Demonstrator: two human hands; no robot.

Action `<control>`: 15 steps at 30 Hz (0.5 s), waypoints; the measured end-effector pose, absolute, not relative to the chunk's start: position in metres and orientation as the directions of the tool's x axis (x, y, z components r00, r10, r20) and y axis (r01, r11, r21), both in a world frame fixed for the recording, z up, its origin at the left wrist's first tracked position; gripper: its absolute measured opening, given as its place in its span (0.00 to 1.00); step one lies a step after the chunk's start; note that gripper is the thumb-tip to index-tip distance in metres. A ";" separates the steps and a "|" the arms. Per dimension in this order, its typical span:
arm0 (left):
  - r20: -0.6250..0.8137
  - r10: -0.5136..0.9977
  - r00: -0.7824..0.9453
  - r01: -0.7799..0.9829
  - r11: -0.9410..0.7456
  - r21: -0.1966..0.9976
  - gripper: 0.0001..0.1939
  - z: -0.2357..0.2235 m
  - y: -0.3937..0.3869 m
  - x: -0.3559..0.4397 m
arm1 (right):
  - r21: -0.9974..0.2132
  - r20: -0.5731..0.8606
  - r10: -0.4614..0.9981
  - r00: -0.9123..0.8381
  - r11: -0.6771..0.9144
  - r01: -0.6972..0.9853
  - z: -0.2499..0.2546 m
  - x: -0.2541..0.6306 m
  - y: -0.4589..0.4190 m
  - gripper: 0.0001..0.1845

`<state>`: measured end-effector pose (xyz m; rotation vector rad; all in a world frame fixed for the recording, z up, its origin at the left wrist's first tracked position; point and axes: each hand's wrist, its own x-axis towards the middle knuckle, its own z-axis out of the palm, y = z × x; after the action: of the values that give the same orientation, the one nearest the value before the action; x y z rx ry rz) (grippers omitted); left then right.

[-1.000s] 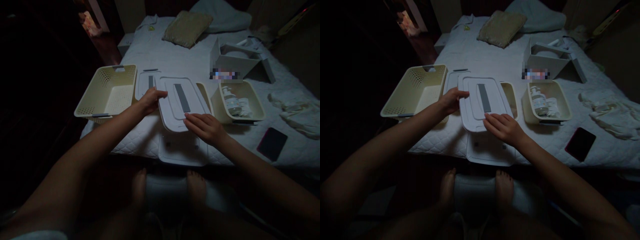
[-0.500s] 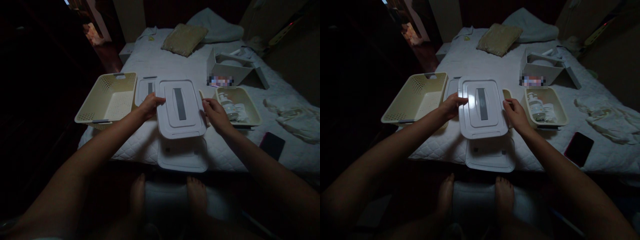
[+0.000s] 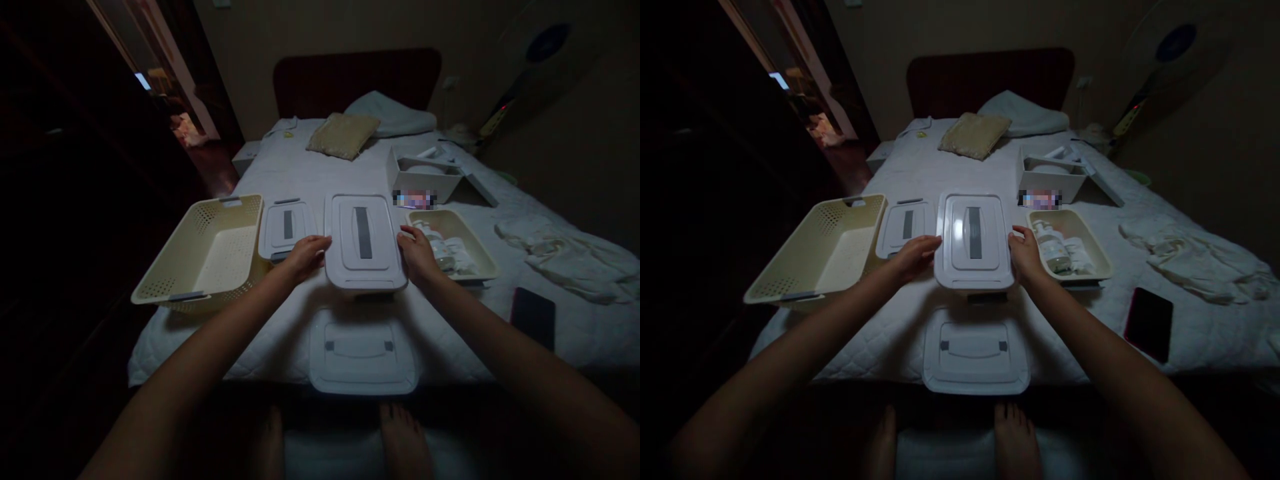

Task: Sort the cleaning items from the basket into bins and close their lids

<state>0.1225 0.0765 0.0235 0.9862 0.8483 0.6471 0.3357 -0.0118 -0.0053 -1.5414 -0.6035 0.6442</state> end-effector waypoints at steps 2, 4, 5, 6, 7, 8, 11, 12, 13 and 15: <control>-0.366 0.774 0.517 -0.034 0.446 0.894 0.07 0.017 0.075 0.123 | -0.997 -0.060 0.695 0.716 -0.080 -0.006 -0.008 0.343 -0.013 0.19; -0.393 0.768 0.505 0.001 0.455 0.891 0.05 0.011 0.074 0.125 | -0.995 -0.079 0.691 0.718 -0.103 -0.011 -0.011 0.348 -0.016 0.19; -0.400 0.769 0.498 0.012 0.455 0.890 0.05 0.008 0.073 0.126 | -0.993 -0.084 0.690 0.719 -0.115 -0.006 -0.014 0.350 -0.018 0.19; -0.406 0.770 0.492 0.021 0.455 0.890 0.05 0.005 0.072 0.127 | -0.992 -0.079 0.686 0.723 -0.125 0.010 -0.016 0.351 -0.019 0.18; -0.412 0.770 0.487 0.029 0.457 0.889 0.05 0.002 0.072 0.129 | -0.990 -0.062 0.682 0.729 -0.133 0.039 -0.018 0.353 -0.020 0.18; -0.418 0.769 0.484 0.035 0.460 0.887 0.05 -0.001 0.072 0.130 | -0.988 -0.035 0.679 0.733 -0.136 0.078 -0.021 0.354 -0.020 0.18; -0.425 0.761 0.490 0.040 0.467 0.883 0.04 -0.009 0.074 0.133 | -0.972 0.063 0.692 0.719 -0.122 0.203 -0.031 0.360 -0.019 0.20; -0.425 0.760 0.492 0.041 0.467 0.883 0.04 -0.011 0.075 0.134 | -0.964 0.093 0.698 0.710 -0.116 0.240 -0.034 0.362 -0.017 0.20; -0.425 0.761 0.490 0.041 0.467 0.883 0.04 -0.013 0.076 0.135 | -0.956 0.118 0.703 0.701 -0.111 0.273 -0.038 0.364 -0.016 0.20; -0.424 0.773 0.471 0.042 0.461 0.887 0.05 -0.014 0.077 0.135 | -0.938 0.152 0.715 0.682 -0.114 0.328 -0.044 0.368 -0.012 0.21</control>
<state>0.1355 0.0765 -0.0142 1.0018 0.9888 0.5540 0.3679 -0.0121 -0.0445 -1.7111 -0.8470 0.4067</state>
